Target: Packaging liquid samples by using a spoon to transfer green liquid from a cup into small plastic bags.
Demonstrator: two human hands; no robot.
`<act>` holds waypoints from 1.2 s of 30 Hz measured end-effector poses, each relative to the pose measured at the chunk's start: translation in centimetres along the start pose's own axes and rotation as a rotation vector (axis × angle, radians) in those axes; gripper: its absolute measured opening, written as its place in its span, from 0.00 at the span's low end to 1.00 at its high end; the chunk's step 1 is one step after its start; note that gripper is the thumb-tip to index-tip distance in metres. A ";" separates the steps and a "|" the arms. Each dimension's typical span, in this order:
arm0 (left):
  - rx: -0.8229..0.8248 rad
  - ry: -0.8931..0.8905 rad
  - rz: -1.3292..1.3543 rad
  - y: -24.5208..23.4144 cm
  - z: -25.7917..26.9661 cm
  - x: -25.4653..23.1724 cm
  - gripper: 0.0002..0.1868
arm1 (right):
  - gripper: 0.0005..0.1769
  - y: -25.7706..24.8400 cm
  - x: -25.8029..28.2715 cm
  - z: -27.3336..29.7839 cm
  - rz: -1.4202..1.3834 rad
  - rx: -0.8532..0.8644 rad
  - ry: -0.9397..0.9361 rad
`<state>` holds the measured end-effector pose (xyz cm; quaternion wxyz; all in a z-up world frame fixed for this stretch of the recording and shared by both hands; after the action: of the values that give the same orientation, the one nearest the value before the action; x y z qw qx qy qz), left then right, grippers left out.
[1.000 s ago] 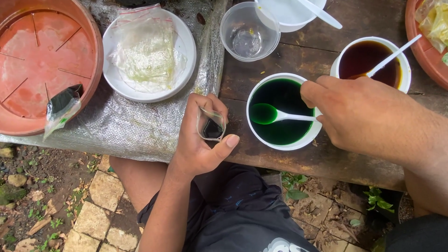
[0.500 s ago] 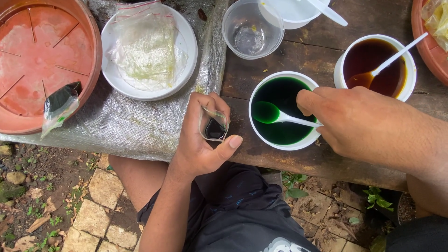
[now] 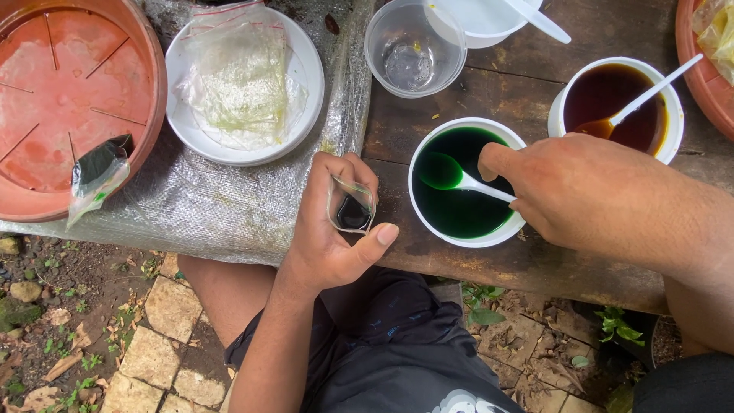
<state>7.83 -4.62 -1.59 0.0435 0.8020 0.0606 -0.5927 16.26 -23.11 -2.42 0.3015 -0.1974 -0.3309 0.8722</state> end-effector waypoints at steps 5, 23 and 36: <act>0.010 0.006 0.011 0.1 0.0 0.0 0.22 | 0.18 -0.4 0.0 -0.2 0.008 -0.037 0.000; 0.011 0.007 -0.017 0.2 0.2 0.2 0.23 | 0.15 -0.4 -2.4 -0.6 -0.010 -0.088 0.073; 0.018 0.015 -0.112 0.3 0.2 0.0 0.24 | 0.15 -0.5 -3.3 -0.3 -0.038 -0.091 0.090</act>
<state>7.66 -4.93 -1.65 0.0029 0.8021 0.1004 -0.5887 19.07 -24.83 -1.82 0.3231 -0.2433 -0.3598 0.8408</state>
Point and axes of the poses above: each hand's wrist, its own z-axis away from the middle knuckle, its own y-axis out of the palm, x = y × z, the point moved 9 cm from there along -z, towards the middle knuckle, and after that the axes turned 6 degrees about -x, right-handed, at the moved point
